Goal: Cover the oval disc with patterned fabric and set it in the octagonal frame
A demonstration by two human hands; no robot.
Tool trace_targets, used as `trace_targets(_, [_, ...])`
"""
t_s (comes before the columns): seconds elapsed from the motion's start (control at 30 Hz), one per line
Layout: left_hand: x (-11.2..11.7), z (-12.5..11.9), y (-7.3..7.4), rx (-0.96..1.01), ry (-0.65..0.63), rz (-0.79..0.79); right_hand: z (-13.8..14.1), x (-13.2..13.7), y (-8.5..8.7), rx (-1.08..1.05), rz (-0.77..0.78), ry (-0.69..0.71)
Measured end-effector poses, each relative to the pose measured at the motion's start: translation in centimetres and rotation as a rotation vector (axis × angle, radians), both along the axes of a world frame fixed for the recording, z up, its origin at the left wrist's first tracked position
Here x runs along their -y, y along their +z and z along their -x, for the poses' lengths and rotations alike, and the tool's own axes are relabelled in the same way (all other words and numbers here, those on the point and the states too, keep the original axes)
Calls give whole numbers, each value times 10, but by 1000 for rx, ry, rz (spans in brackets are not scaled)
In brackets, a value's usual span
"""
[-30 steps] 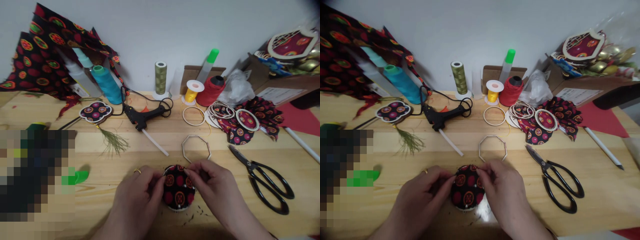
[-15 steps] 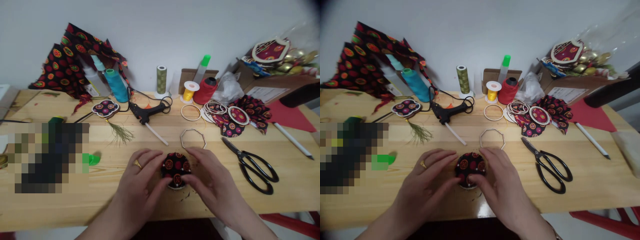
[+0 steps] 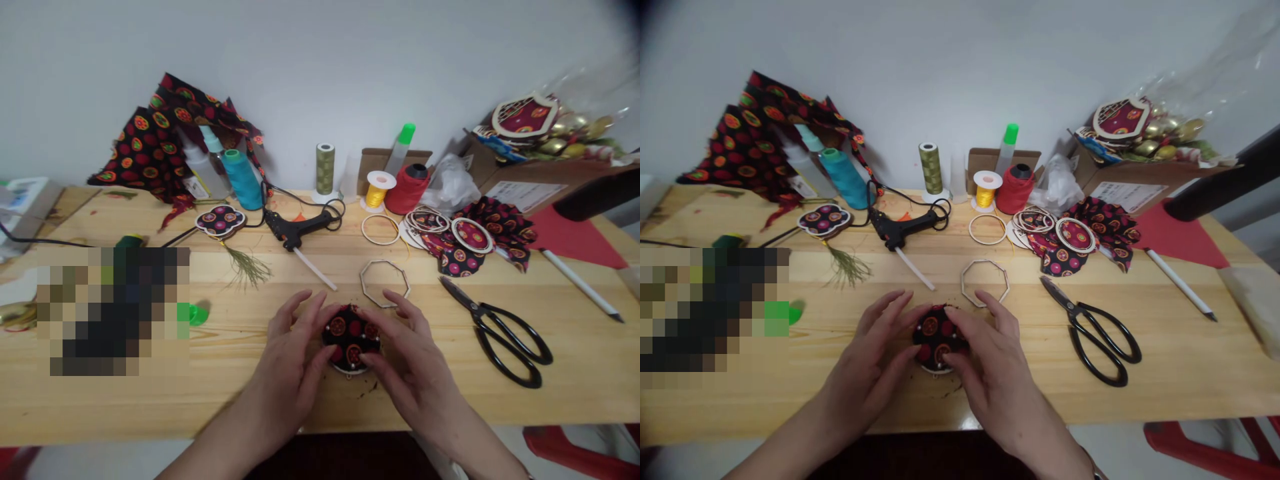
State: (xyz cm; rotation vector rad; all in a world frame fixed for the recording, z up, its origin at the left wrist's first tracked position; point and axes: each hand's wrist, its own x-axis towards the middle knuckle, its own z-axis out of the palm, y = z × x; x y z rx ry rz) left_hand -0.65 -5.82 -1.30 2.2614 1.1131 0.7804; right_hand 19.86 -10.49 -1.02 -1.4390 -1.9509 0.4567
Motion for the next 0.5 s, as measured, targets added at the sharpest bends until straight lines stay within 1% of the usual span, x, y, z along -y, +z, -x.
trace_targets(0.23, [0, 1, -2, -25, -2, -3, 1, 0, -3, -6, 26, 10])
trace_targets(0.5, [1, 1, -2, -27, 0, 10, 2, -1, -1, -45, 50, 6])
